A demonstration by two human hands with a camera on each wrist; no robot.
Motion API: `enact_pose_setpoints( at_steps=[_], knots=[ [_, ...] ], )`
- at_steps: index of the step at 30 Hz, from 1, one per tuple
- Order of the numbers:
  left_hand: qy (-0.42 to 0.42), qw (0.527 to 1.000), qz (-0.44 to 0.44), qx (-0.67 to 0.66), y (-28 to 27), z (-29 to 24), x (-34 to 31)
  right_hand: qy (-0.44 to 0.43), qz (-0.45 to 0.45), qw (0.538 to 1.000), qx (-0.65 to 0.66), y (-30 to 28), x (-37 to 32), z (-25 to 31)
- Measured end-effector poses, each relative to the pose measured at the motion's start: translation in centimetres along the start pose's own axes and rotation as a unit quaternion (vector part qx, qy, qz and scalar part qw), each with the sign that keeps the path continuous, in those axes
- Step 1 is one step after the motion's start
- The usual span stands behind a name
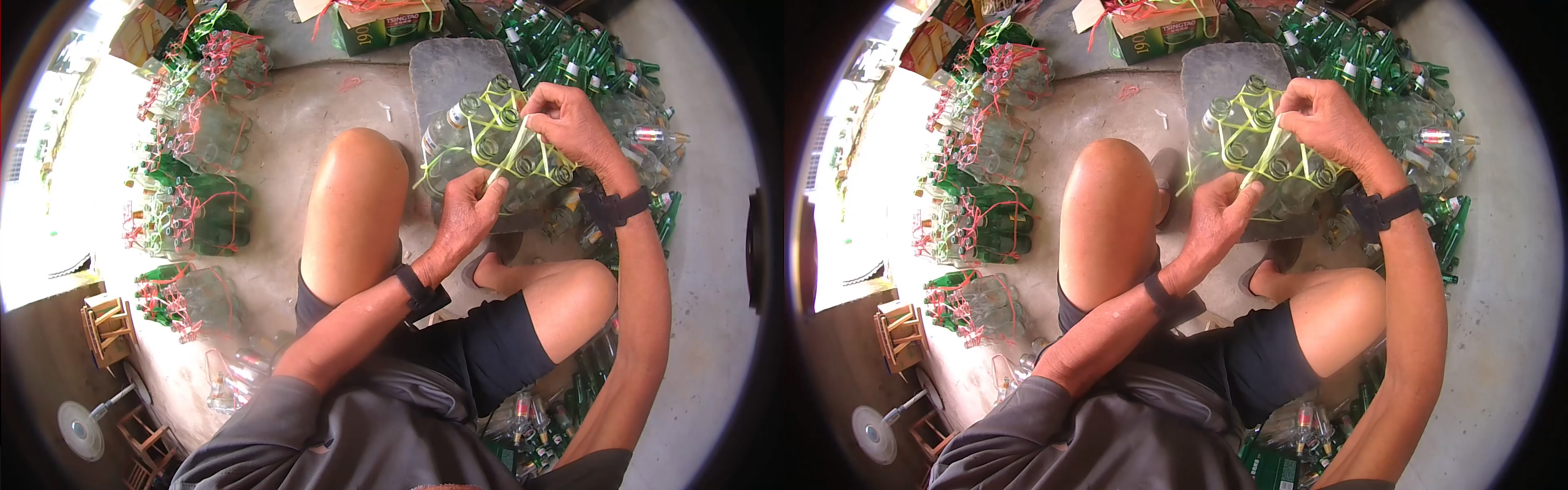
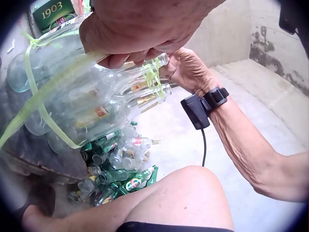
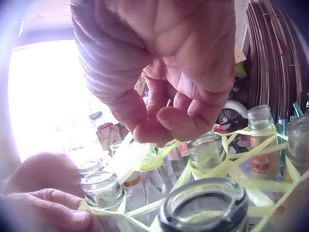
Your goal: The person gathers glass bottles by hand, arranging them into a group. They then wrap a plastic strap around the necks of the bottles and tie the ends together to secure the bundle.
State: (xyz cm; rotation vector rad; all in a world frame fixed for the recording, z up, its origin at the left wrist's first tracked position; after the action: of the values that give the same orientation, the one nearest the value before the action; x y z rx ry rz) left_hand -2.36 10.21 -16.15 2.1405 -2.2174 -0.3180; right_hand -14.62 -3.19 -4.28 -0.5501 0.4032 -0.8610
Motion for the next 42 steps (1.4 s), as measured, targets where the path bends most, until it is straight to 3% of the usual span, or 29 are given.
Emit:
enact_pose_setpoints(
  at_steps=[6, 22, 25, 42],
  knots=[
    [-0.016, 1.000, 0.011, 0.005, 0.1, 0.5, -0.1, 0.080, 0.040, 0.991, 0.098, 0.5, -1.0, 0.1],
    [-0.021, 1.000, 0.019, 0.009, 0.3, 0.6, -0.1, 0.091, 0.046, 0.990, 0.099, 0.7, -1.0, -0.7],
    [-0.023, 0.999, 0.023, 0.022, 0.3, 0.5, -0.1, 0.058, 0.050, 0.993, 0.085, 0.6, -0.8, -0.4],
    [-0.048, 0.999, 0.020, -0.002, 0.3, 1.2, -0.4, 0.116, 0.059, 0.965, 0.229, 2.1, -1.0, -1.2]
  ],
)
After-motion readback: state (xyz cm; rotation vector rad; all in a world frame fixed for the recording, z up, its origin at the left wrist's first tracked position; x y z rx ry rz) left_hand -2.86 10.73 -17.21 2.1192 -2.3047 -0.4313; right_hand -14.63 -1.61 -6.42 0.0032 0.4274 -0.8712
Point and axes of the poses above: each hand's wrist, its own x-axis towards the middle knuckle, its own y-axis out of the palm, z = x × y, the point moved 8 cm from there along x, towards the middle knuckle, and after that the axes turned 7 degrees about z, right-handed, at the moved point
